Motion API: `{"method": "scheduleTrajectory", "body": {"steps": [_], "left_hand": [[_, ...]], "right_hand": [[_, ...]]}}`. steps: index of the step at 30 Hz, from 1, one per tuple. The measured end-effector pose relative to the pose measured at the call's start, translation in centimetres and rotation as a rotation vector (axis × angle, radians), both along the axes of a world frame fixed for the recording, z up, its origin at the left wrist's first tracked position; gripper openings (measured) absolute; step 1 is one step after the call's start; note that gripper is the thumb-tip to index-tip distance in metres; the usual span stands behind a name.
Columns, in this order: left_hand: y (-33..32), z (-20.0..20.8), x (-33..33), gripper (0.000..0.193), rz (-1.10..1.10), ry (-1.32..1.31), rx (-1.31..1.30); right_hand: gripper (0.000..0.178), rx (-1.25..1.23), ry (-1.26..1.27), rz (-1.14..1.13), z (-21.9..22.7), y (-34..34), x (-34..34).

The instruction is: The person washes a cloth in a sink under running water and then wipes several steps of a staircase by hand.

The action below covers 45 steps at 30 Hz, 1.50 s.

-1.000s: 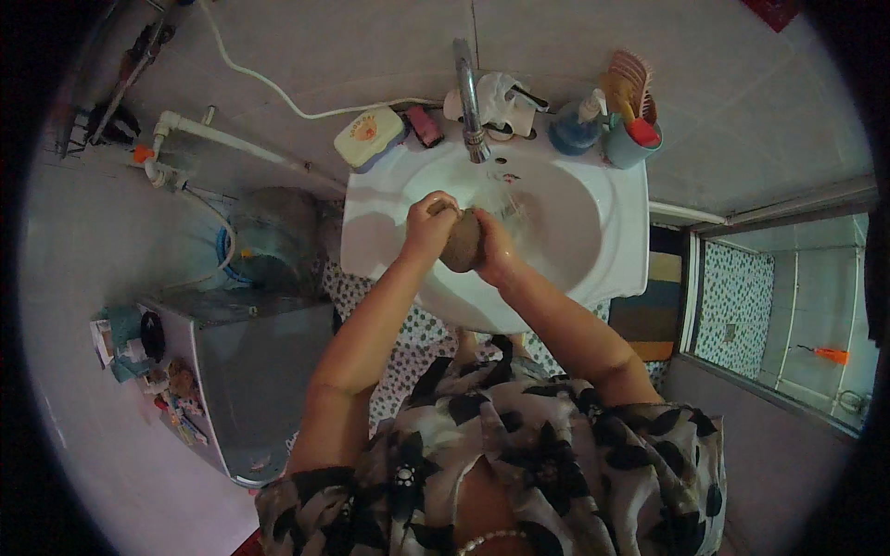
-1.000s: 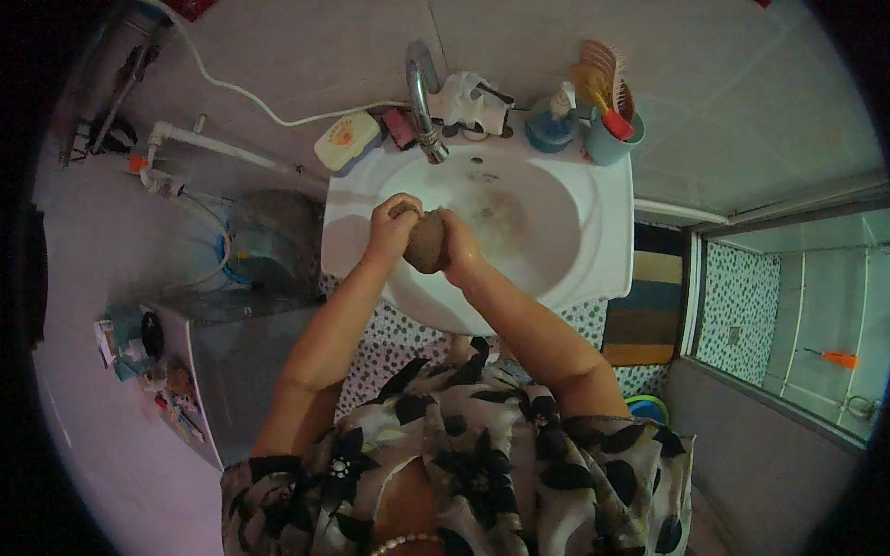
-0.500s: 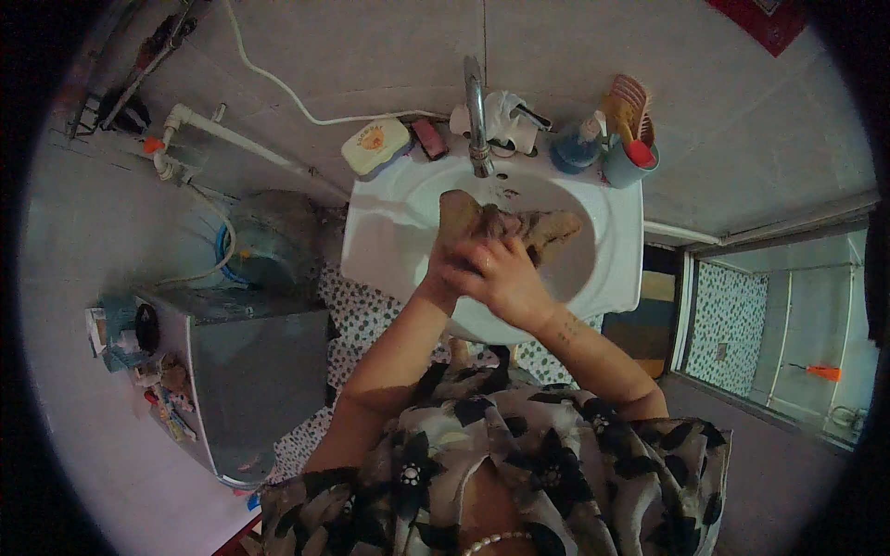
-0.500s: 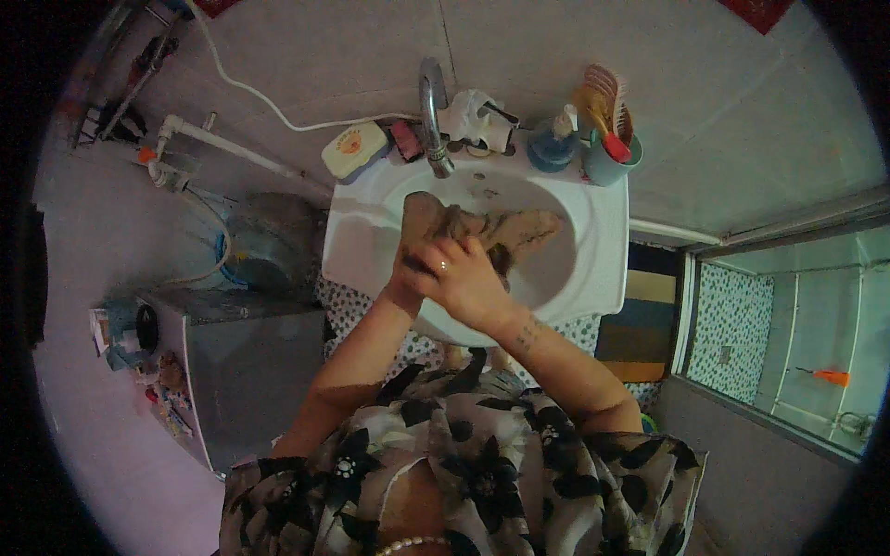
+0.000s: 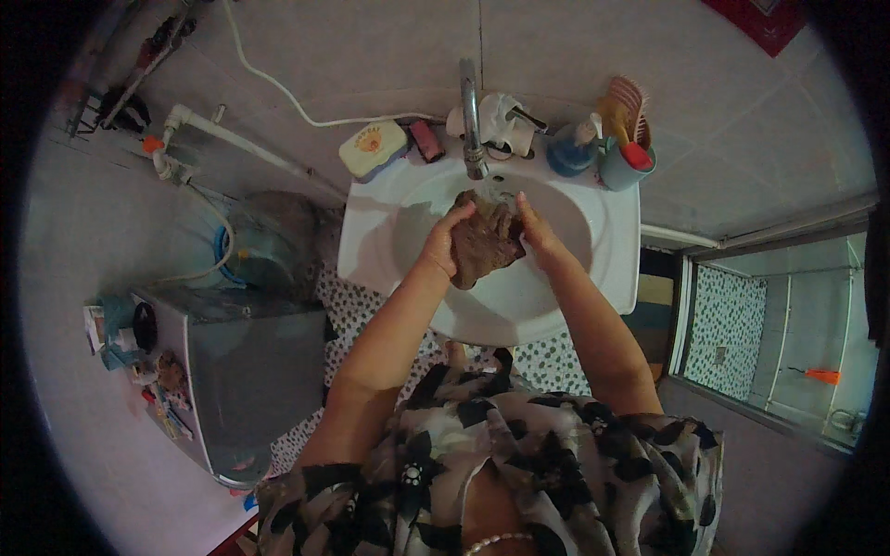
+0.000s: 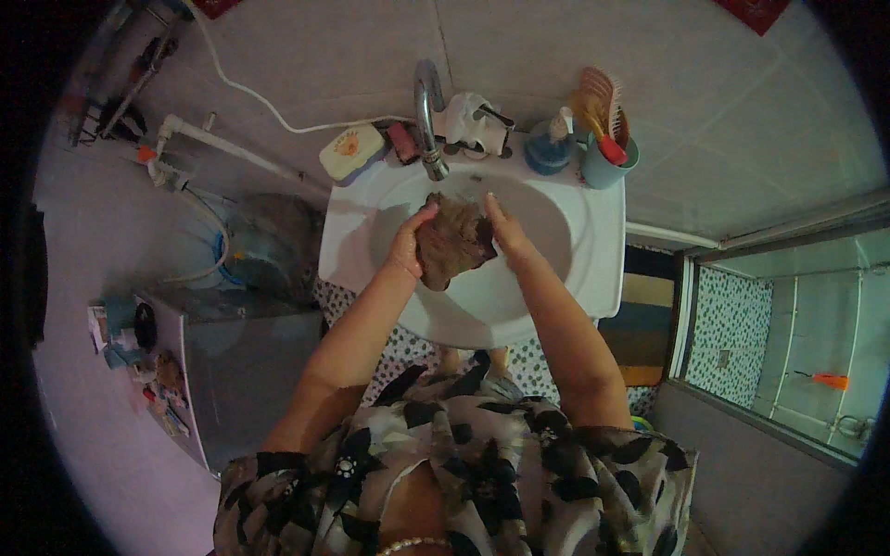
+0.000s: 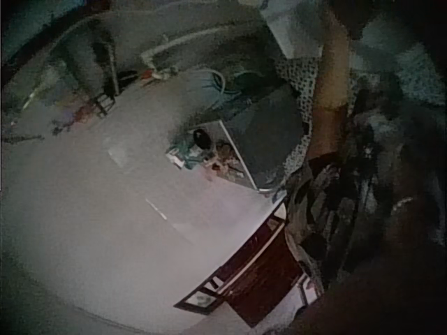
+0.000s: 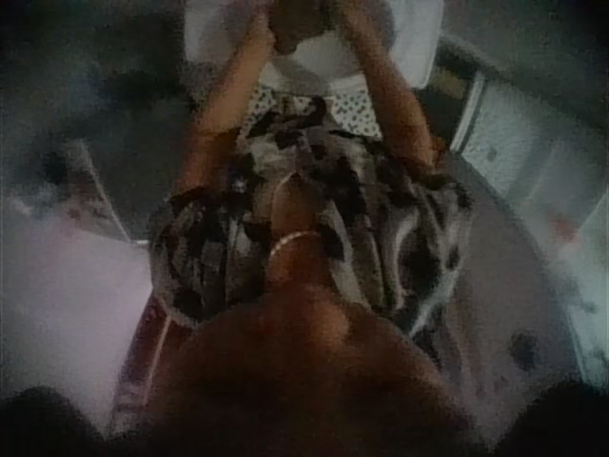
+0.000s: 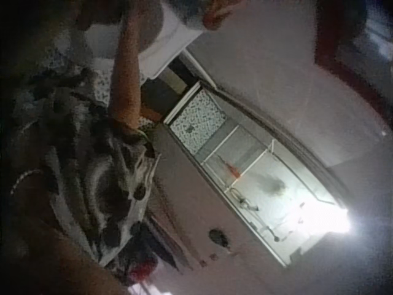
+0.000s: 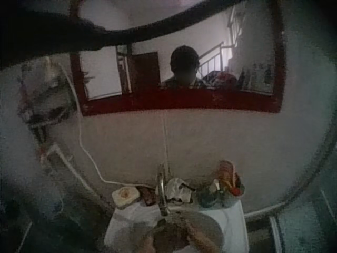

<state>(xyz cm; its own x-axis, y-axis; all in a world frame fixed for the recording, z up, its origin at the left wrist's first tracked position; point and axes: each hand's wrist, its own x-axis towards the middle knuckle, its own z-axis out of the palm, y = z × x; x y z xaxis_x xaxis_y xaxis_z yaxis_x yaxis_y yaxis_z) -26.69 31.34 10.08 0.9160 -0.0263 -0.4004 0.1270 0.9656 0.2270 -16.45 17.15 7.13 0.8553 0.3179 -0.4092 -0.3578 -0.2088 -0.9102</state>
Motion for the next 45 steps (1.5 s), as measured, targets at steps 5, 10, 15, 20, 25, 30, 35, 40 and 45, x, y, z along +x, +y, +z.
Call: {"method": "scheduleTrajectory", "body": {"steps": [5,10,15,20,25,30,35,40,45], "left_hand": [[1.3,-1.0,-0.3,0.049,0.166,0.021,0.426],[3.1,0.0,-0.9,0.045,0.123,0.166,0.722],[-0.2,-1.6,-1.0,0.056,-0.211,-0.012,0.565],[0.3,-0.4,-1.2,0.05,-0.042,-0.062,0.406],[1.7,0.4,-2.0,0.043,0.096,-0.045,0.393],[1.5,0.9,-1.4,0.039,0.068,-0.143,0.095],[0.7,1.9,-0.5,0.038,0.01,-0.027,0.31],[1.8,2.4,-0.9,0.05,-0.027,-0.041,1.039],[1.9,3.2,-0.8,0.047,0.256,0.032,0.582]], "right_hand": [[0.062,0.334,0.538,0.32,0.7,1.0,-0.4],[0.061,0.53,0.38,0.299,4.6,-0.4,-0.3],[0.044,0.534,0.438,0.368,7.1,1.7,-1.1],[0.046,0.541,0.457,0.208,6.6,-0.5,0.8],[0.039,0.293,0.082,0.264,1.8,-3.5,2.8],[0.035,-0.271,-0.644,0.411,-1.1,-1.3,0.5],[0.062,0.378,0.342,0.368,0.2,0.7,-0.4],[0.066,0.625,0.581,0.167,3.5,0.3,-1.0],[0.043,0.446,0.178,0.265,1.3,1.1,-1.3]]}}
